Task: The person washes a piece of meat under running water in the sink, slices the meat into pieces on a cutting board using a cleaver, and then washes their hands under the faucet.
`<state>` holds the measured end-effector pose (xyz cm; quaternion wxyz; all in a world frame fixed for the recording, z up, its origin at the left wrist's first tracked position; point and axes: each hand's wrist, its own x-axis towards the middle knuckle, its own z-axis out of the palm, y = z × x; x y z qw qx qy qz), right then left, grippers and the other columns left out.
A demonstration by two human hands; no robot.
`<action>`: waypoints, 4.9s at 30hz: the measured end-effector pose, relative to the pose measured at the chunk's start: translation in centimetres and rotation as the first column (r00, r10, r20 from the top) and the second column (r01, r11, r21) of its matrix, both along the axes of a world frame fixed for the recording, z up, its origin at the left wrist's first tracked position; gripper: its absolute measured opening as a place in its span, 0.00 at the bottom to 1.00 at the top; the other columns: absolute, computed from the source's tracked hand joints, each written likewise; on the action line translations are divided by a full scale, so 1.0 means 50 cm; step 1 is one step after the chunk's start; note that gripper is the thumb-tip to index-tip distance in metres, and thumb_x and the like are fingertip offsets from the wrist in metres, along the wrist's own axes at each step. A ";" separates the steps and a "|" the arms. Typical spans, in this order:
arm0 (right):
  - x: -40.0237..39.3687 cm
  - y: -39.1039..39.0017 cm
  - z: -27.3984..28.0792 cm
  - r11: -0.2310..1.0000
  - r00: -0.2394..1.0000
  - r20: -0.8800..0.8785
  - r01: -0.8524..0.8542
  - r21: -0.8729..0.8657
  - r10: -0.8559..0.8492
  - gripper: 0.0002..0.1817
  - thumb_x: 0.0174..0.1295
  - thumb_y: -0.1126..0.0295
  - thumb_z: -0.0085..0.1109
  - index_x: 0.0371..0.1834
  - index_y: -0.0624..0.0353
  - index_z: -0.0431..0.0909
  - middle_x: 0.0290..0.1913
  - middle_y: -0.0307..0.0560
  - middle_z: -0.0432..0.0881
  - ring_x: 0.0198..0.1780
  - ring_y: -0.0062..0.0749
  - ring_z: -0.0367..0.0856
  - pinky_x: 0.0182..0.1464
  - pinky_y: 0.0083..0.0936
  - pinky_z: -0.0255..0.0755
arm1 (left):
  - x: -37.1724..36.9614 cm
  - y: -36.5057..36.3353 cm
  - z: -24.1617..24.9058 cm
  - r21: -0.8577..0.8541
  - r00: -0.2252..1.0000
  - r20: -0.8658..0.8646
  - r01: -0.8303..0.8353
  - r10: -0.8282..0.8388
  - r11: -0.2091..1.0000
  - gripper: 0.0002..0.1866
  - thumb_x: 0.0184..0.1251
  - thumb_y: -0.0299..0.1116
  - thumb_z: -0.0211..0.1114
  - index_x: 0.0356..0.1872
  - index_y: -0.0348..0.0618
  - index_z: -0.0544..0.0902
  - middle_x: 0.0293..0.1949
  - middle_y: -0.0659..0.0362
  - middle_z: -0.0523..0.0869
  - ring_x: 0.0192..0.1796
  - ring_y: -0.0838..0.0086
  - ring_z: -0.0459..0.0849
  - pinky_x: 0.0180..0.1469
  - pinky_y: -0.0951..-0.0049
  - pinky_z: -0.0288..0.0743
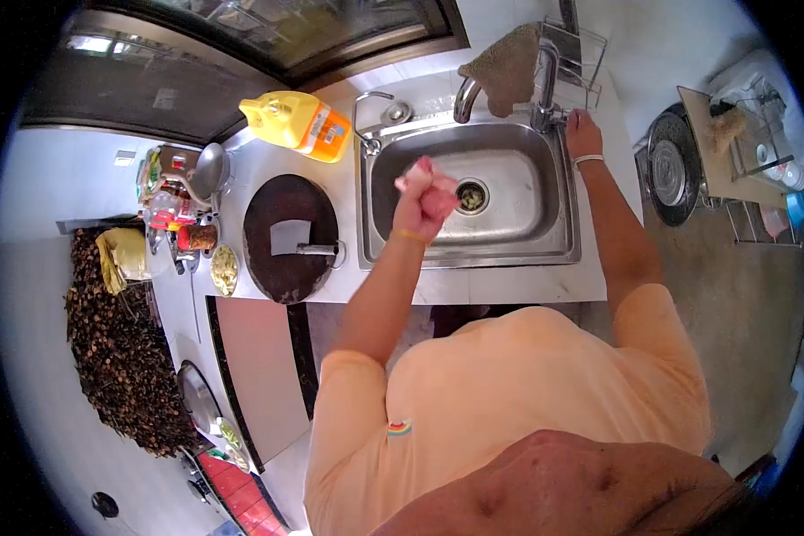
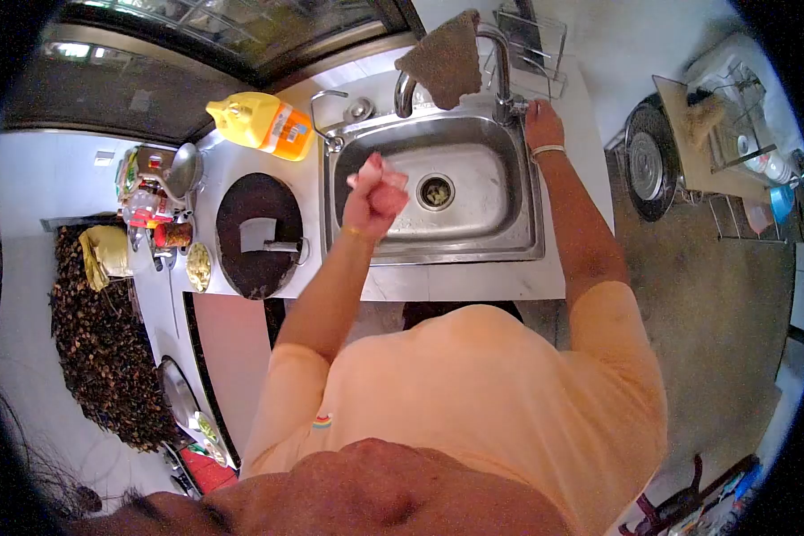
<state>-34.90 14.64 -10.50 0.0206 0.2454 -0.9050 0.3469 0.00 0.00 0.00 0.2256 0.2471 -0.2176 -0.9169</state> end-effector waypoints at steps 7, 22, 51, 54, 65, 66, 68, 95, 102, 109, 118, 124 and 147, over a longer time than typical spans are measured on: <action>0.000 0.006 -0.005 0.992 0.997 -0.044 -0.066 -0.106 0.061 0.18 0.71 0.57 0.45 0.48 0.60 0.77 0.44 0.60 0.83 0.45 0.58 0.81 0.48 0.45 0.74 | -0.185 -0.075 -0.071 0.102 0.997 0.068 0.039 -0.046 0.994 0.10 0.64 0.24 0.59 0.45 0.40 0.73 0.37 0.55 0.79 0.38 0.68 0.81 0.42 0.68 0.79; 0.281 -0.085 0.049 0.774 0.852 -0.049 -0.496 -0.393 0.521 0.24 0.59 0.66 0.61 0.58 0.61 0.70 0.52 0.60 0.76 0.53 0.53 0.76 0.55 0.40 0.71 | -0.289 -0.049 -0.155 0.035 0.953 0.305 -0.012 0.001 0.999 0.17 0.73 0.48 0.54 0.47 0.46 0.77 0.42 0.60 0.83 0.43 0.69 0.82 0.45 0.65 0.80; 0.318 -0.214 0.063 0.826 0.373 0.737 -0.268 -0.496 0.564 0.13 0.72 0.59 0.50 0.39 0.58 0.74 0.22 0.41 0.76 0.15 0.24 0.69 0.18 0.24 0.65 | -0.150 -0.110 -0.224 -0.329 0.956 0.289 0.058 0.042 0.943 0.20 0.73 0.32 0.55 0.64 0.40 0.72 0.55 0.54 0.80 0.56 0.69 0.81 0.54 0.71 0.78; 0.297 -0.208 0.031 0.735 0.323 0.665 -0.387 -0.557 0.673 0.17 0.72 0.55 0.48 0.40 0.60 0.74 0.20 0.40 0.75 0.14 0.24 0.69 0.19 0.25 0.67 | -0.161 -0.095 -0.219 -0.037 0.995 0.098 0.007 -0.003 0.999 0.17 0.72 0.31 0.56 0.58 0.34 0.75 0.54 0.55 0.81 0.54 0.70 0.81 0.57 0.72 0.75; 0.323 -0.159 0.040 0.700 0.463 0.633 0.037 -0.714 0.621 0.12 0.65 0.69 0.58 0.50 0.59 0.74 0.36 0.37 0.80 0.30 0.18 0.77 0.28 0.16 0.69 | -0.273 -0.084 -0.219 -0.693 0.734 0.534 0.097 0.419 0.714 0.31 0.71 0.61 0.50 0.35 0.35 0.79 0.29 0.53 0.81 0.33 0.67 0.80 0.36 0.66 0.75; 0.322 -0.161 0.039 0.700 0.464 0.634 0.042 -0.713 0.618 0.12 0.65 0.69 0.58 0.50 0.59 0.74 0.36 0.37 0.80 0.30 0.18 0.77 0.28 0.16 0.69 | -0.274 -0.077 -0.174 -0.434 0.773 0.537 -0.088 0.336 0.896 0.31 0.72 0.60 0.49 0.35 0.37 0.80 0.29 0.55 0.81 0.32 0.68 0.81 0.34 0.67 0.76; 0.318 -0.164 0.039 0.749 0.466 0.712 0.145 -0.646 0.525 0.10 0.66 0.66 0.58 0.46 0.58 0.77 0.34 0.36 0.81 0.29 0.17 0.76 0.26 0.15 0.67 | -0.257 -0.070 -0.146 -0.105 0.821 0.511 -0.232 0.252 0.967 0.30 0.73 0.60 0.47 0.35 0.38 0.80 0.28 0.56 0.81 0.32 0.70 0.81 0.33 0.69 0.77; 0.293 -0.200 0.005 0.895 0.865 0.286 -0.325 -0.305 0.412 0.17 0.66 0.57 0.55 0.44 0.62 0.79 0.38 0.54 0.83 0.42 0.47 0.81 0.43 0.37 0.75 | -0.200 -0.066 -0.209 -0.833 0.832 0.551 0.542 0.071 0.115 0.19 0.73 0.45 0.54 0.53 0.41 0.76 0.41 0.49 0.85 0.46 0.61 0.85 0.43 0.63 0.78; 0.378 -0.259 0.063 0.717 0.760 0.082 -0.565 -0.409 0.645 0.13 0.65 0.63 0.51 0.44 0.60 0.77 0.43 0.54 0.80 0.46 0.51 0.80 0.48 0.41 0.75 | -0.117 -0.079 -0.193 0.284 0.992 -0.026 -0.113 0.125 0.952 0.22 0.70 0.51 0.57 0.60 0.55 0.74 0.60 0.59 0.78 0.61 0.60 0.77 0.66 0.53 0.67; 0.378 -0.250 0.030 0.850 0.917 0.138 -0.279 -0.446 0.373 0.13 0.66 0.62 0.51 0.42 0.62 0.74 0.43 0.54 0.79 0.45 0.54 0.79 0.48 0.42 0.73 | -0.155 -0.074 -0.162 0.325 0.993 -0.116 0.031 0.007 0.945 0.19 0.69 0.44 0.59 0.59 0.53 0.74 0.57 0.56 0.80 0.60 0.60 0.77 0.67 0.53 0.65; 0.193 -0.074 -0.048 0.742 0.929 0.263 0.366 -0.561 -0.260 0.25 0.58 0.74 0.59 0.58 0.70 0.67 0.53 0.58 0.72 0.47 0.38 0.74 0.53 0.33 0.69 | -0.254 -0.031 -0.150 0.291 0.994 0.050 -0.108 0.097 0.951 0.08 0.66 0.43 0.61 0.41 0.56 0.80 0.31 0.62 0.82 0.29 0.67 0.80 0.31 0.60 0.76; 0.120 -0.021 0.008 0.936 0.982 0.170 -0.014 -0.353 0.079 0.30 0.58 0.72 0.60 0.63 0.72 0.62 0.61 0.63 0.68 0.59 0.44 0.73 0.63 0.34 0.67 | -0.213 -0.016 -0.169 0.463 0.993 0.099 0.015 -0.069 0.886 0.08 0.61 0.47 0.64 0.35 0.61 0.80 0.32 0.62 0.84 0.33 0.67 0.81 0.36 0.60 0.77; 0.322 -0.022 -0.024 0.380 0.713 0.291 -0.620 0.687 0.638 0.20 0.68 0.57 0.53 0.58 0.55 0.74 0.51 0.46 0.82 0.47 0.33 0.82 0.48 0.28 0.74 | -0.003 -0.042 -0.068 -0.625 0.581 0.644 0.775 0.498 -0.094 0.27 0.61 0.56 0.55 0.38 0.37 0.83 0.39 0.44 0.85 0.47 0.49 0.80 0.53 0.51 0.74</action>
